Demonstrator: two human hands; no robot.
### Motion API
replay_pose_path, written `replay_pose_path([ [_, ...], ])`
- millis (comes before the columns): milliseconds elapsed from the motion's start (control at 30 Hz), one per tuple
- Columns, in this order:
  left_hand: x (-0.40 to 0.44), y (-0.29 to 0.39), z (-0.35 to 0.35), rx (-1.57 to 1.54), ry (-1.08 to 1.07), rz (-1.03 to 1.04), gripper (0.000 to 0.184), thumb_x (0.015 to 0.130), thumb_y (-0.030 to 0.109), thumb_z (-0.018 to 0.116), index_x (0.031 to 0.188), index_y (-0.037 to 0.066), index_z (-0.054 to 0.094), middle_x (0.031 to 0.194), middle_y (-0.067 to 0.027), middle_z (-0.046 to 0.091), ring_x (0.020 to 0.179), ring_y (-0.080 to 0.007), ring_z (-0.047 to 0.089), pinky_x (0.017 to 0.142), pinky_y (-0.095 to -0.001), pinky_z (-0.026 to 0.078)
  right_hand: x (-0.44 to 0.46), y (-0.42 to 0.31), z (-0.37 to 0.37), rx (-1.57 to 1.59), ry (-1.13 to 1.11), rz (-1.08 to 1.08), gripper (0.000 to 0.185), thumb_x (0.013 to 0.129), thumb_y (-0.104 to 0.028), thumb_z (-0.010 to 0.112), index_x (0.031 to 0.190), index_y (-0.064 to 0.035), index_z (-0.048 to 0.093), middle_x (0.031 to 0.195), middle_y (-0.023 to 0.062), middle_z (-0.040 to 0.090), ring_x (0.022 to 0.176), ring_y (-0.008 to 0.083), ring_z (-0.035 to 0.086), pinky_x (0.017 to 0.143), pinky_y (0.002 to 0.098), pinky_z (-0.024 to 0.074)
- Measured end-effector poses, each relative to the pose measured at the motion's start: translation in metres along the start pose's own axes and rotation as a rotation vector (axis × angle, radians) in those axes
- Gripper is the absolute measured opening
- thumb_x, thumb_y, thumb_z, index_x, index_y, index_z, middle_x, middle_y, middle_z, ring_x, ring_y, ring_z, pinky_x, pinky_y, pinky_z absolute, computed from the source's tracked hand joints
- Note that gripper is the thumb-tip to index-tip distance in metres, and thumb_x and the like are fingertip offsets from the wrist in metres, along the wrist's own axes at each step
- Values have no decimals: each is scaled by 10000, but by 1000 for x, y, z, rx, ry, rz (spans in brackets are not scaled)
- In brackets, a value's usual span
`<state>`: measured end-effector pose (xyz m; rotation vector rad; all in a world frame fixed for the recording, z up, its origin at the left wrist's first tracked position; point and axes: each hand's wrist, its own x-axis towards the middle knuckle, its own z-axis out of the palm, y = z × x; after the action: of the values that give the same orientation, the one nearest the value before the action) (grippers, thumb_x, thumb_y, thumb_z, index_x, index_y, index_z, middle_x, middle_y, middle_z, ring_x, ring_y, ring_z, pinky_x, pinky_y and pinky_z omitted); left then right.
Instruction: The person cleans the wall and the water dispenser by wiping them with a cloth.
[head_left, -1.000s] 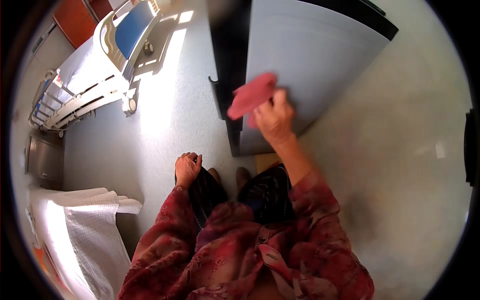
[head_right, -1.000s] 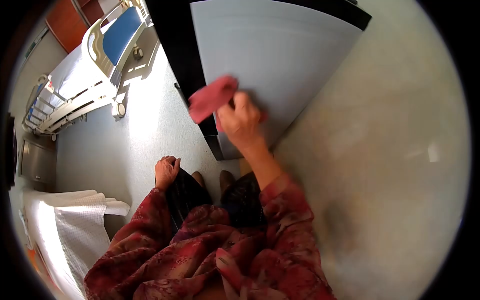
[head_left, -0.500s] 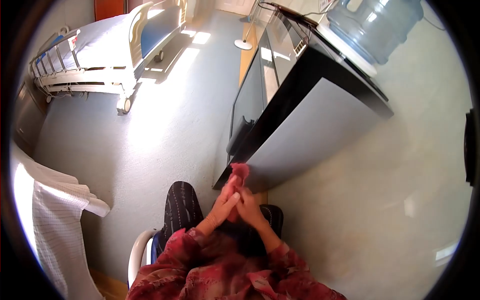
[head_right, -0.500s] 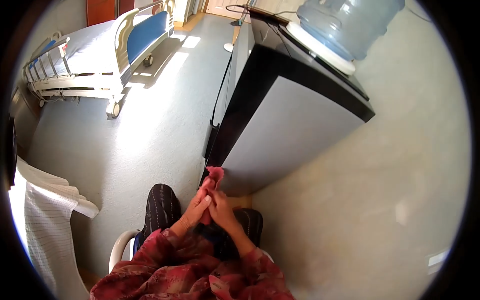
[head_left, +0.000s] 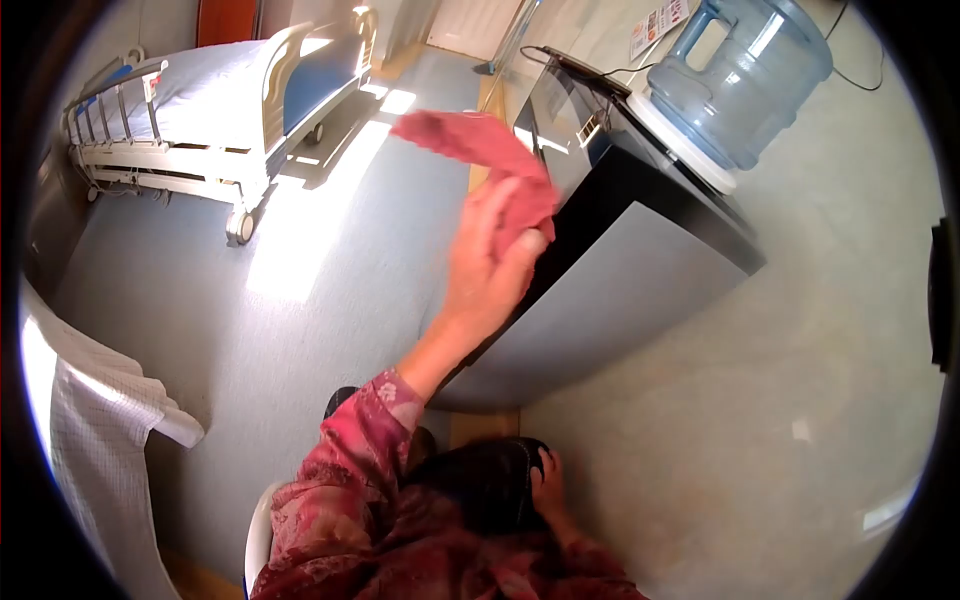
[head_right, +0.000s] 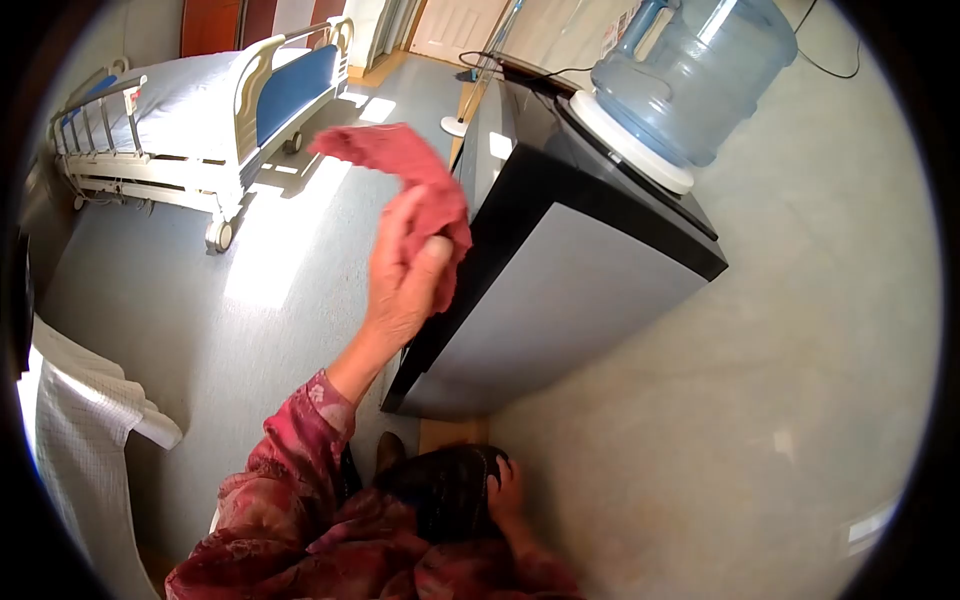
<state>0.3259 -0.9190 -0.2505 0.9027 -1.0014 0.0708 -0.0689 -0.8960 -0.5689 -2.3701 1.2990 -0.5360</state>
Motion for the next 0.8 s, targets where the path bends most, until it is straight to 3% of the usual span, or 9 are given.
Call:
replay_pose_path([
  [67,16,1,16,26,-137,73,461,1034,262,561,1435,37,529,1457,-248,492,1366,-406,468,1163,-421,331,13,-23,0,-25,50,120,411,970,-242,580,1349,-85,567,1356,251,534,1220,443,544,1031,494,460],
  [167,45,-24,25,-37,-123,23,429,1044,263,542,1400,25,569,1438,-281,517,1380,-417,464,1156,-429,341,28,-26,18,-131,65,160,388,964,-223,576,1327,-87,575,1306,234,560,1167,435,563,977,500,486],
  [300,88,-75,37,-17,-118,-72,430,1055,290,499,1360,5,599,1331,-239,627,1309,-363,558,1107,-389,397,32,-35,19,-182,39,162,372,988,-216,544,1334,-80,558,1297,226,552,1148,429,563,975,500,476],
  [433,134,-149,54,19,-88,-50,455,1047,343,489,1347,22,612,1272,-223,663,1248,-360,597,1068,-390,430,37,-35,20,-259,41,152,363,976,-212,556,1316,-84,574,1258,223,575,1123,432,574,945,505,487],
  [667,143,-233,61,95,-76,-265,458,1040,381,478,1327,60,635,1242,-235,668,1177,-393,614,1016,-428,460,45,-42,24,-271,28,179,368,974,-231,564,1310,-86,600,1235,221,593,1091,429,594,935,508,498],
  [733,120,-255,56,84,-32,-315,528,1053,415,473,1379,17,589,1185,-172,690,1118,-244,626,1018,-336,449,48,-43,26,-262,2,194,355,991,-233,535,1315,-97,584,1241,220,592,1107,435,590,932,514,499],
  [800,91,-270,39,79,-80,-342,528,1055,413,474,1385,16,585,1181,-164,690,1104,-245,627,1011,-339,453,50,-47,29,-250,-28,216,342,1009,-235,506,1321,-109,568,1248,219,591,1122,441,585,929,520,501],
])
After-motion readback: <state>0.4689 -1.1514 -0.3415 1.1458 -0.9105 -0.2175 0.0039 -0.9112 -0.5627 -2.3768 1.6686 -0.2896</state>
